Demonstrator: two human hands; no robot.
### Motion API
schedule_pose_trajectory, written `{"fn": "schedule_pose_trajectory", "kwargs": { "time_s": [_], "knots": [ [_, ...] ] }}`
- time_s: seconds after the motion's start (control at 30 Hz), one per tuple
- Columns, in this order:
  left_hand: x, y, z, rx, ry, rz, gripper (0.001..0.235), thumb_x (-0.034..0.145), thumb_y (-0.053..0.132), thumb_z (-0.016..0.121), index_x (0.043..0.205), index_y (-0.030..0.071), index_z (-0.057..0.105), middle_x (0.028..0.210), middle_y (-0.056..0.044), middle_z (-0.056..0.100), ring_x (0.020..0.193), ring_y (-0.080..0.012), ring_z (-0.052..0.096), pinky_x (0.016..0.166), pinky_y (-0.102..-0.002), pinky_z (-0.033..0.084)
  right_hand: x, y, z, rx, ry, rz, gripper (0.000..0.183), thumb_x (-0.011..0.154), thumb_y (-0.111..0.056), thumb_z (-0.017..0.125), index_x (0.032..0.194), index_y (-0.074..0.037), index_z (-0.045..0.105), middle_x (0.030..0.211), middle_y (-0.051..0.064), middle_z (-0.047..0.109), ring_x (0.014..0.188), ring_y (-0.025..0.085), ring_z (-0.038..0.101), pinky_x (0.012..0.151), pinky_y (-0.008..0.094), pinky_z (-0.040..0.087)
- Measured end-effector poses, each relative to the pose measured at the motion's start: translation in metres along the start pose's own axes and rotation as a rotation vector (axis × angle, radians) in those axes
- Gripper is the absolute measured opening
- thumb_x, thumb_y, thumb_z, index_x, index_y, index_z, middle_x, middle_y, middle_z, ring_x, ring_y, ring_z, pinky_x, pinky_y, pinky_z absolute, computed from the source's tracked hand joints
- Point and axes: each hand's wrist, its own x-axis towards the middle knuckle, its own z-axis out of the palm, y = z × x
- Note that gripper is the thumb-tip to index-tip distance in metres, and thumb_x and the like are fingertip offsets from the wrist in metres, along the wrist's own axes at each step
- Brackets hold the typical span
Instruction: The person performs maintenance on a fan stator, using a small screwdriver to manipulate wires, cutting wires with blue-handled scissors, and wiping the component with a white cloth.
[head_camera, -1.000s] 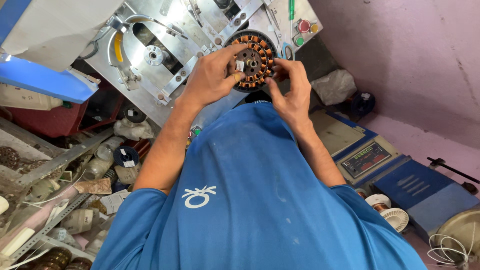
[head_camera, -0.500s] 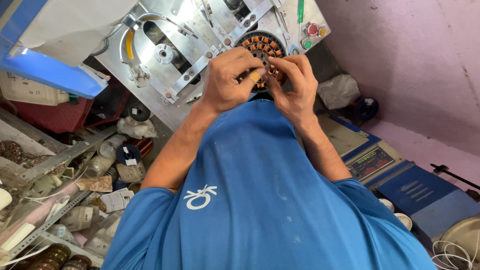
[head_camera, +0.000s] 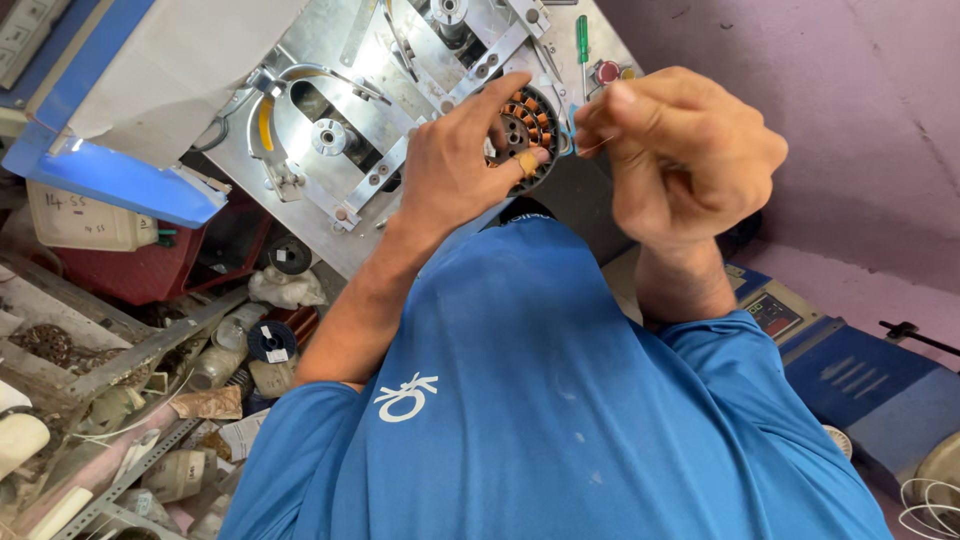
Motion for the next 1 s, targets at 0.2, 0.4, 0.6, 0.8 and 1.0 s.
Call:
{"fn": "schedule_pose_trajectory", "kwargs": {
  "time_s": [0.2,0.4,0.6,0.8,1.0],
  "knots": [
    [-0.002,-0.046,0.052,0.145,0.079,0.091,0.031,0.090,0.034,0.079,0.106,0.008,0.073,0.085,-0.016,0.072,0.076,-0.0369,0.070,0.065,-0.046,0.055,0.006,-0.015,0.029,0.177,-0.472,-0.509,0.017,0.099,0.005,0.072,0.112,0.013,0.067,0.099,0.023,0.070,0.075,0.026,0.069,0.062,0.034,0.056],
    [-0.007,-0.063,0.067,0.225,0.022,0.095,0.016,0.096,0.018,0.068,0.094,0.003,0.073,0.084,-0.018,0.072,0.076,-0.0382,0.070,0.068,-0.047,0.055,-0.036,-0.030,0.059,0.334,-0.583,-0.492,0.019,0.108,-0.002,0.074,0.125,0.004,0.066,0.120,0.019,0.064,0.093,0.025,0.067,0.076,0.036,0.056],
    [-0.016,-0.035,0.034,0.004,0.166,0.143,0.007,0.095,0.007,0.073,0.097,0.000,0.074,0.086,-0.017,0.073,0.075,-0.0319,0.073,0.066,-0.038,0.056,-0.056,0.040,-0.016,0.129,-0.424,0.088,0.093,0.080,-0.028,0.099,0.155,-0.016,0.045,0.159,0.010,0.044,0.139,0.030,0.052,0.116,0.042,0.045],
    [-0.020,0.008,0.005,-0.272,0.173,0.137,0.005,0.096,-0.001,0.075,0.101,-0.001,0.074,0.086,-0.012,0.075,0.070,-0.0182,0.074,0.063,-0.027,0.056,-0.085,0.113,-0.025,0.610,-0.389,0.460,0.135,0.068,-0.038,0.099,0.170,-0.019,0.012,0.172,0.015,0.025,0.157,0.029,0.032,0.129,0.046,0.037],
    [-0.032,-0.006,-0.005,-0.390,0.130,0.142,0.005,0.099,-0.004,0.074,0.104,-0.003,0.073,0.092,-0.013,0.075,0.078,-0.0168,0.074,0.067,-0.025,0.058,-0.099,0.102,-0.004,0.736,-0.288,0.379,0.122,0.067,-0.025,0.101,0.165,-0.022,0.027,0.160,0.015,0.037,0.145,0.029,0.046,0.120,0.047,0.047]
  ]
}}
